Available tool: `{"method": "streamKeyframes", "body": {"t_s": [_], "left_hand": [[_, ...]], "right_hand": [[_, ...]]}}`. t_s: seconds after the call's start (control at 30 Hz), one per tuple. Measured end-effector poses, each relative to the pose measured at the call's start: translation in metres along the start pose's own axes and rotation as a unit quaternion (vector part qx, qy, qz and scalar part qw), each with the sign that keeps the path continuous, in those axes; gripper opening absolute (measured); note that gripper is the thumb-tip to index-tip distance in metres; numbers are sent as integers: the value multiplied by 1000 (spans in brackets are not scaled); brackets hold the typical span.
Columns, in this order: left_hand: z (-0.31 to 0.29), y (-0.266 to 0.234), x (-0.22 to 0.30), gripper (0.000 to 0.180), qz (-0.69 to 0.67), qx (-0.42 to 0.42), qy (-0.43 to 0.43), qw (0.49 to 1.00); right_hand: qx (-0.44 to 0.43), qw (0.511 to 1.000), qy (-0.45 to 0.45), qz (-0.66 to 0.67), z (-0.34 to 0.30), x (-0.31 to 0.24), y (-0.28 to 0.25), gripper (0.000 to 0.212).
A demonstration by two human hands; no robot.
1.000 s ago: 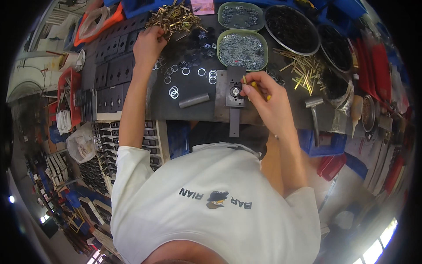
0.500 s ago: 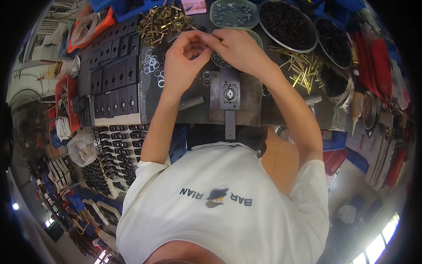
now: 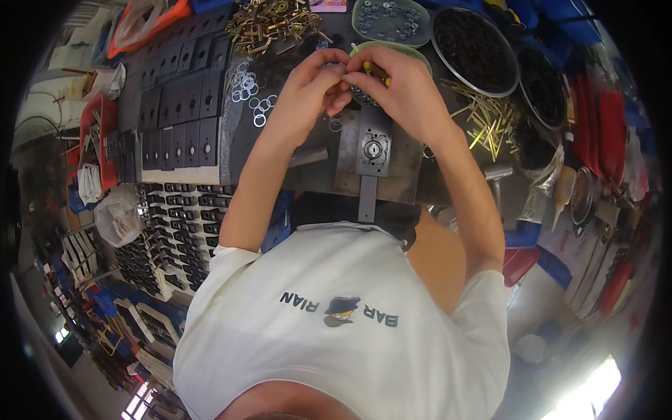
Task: Assembling small mechanical components using a jig and pliers on a workshop workbench.
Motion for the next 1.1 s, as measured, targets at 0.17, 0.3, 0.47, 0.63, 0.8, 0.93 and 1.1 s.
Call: {"method": "streamKeyframes", "body": {"t_s": [0.17, 0.3, 0.47, 0.63, 0.8, 0.93, 1.1], "left_hand": [[-3, -8, -1, 13, -82, -24, -82, 993], [-2, -24, -5, 8, -123, -129, -193, 965], [-7, -22, -9, 14, -109, -122, -219, 962], [-1, -32, -6, 25, -123, -36, -75, 989], [-25, -25, -1, 31, 33, 34, 35, 998], [-58, -9, 2, 27, 40, 58, 50, 996], [-77, 19, -5, 19, -34, 27, 34, 998]], "right_hand": [[-10, 982, -164, -90, -5, -22, 5, 23], [-12, 944, -259, -205, -9, -25, 1, 26], [-53, 916, -304, -258, -13, -37, 0, 29], [41, 949, -194, -245, -5, -8, -3, 34], [47, 963, -74, -255, -20, -4, -15, 35], [28, 996, 88, 12, -69, -52, -12, 40], [-2, 942, 197, 271, -108, -73, 12, 53]]}}
Point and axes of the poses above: each hand's wrist, its own z-axis towards the middle knuckle, its own y-axis out of the palm, x = y × z, the point moved 2 cm from there along z, towards the middle knuckle, and after that the axes turned 4 degrees about y, right-handed, at the moved point
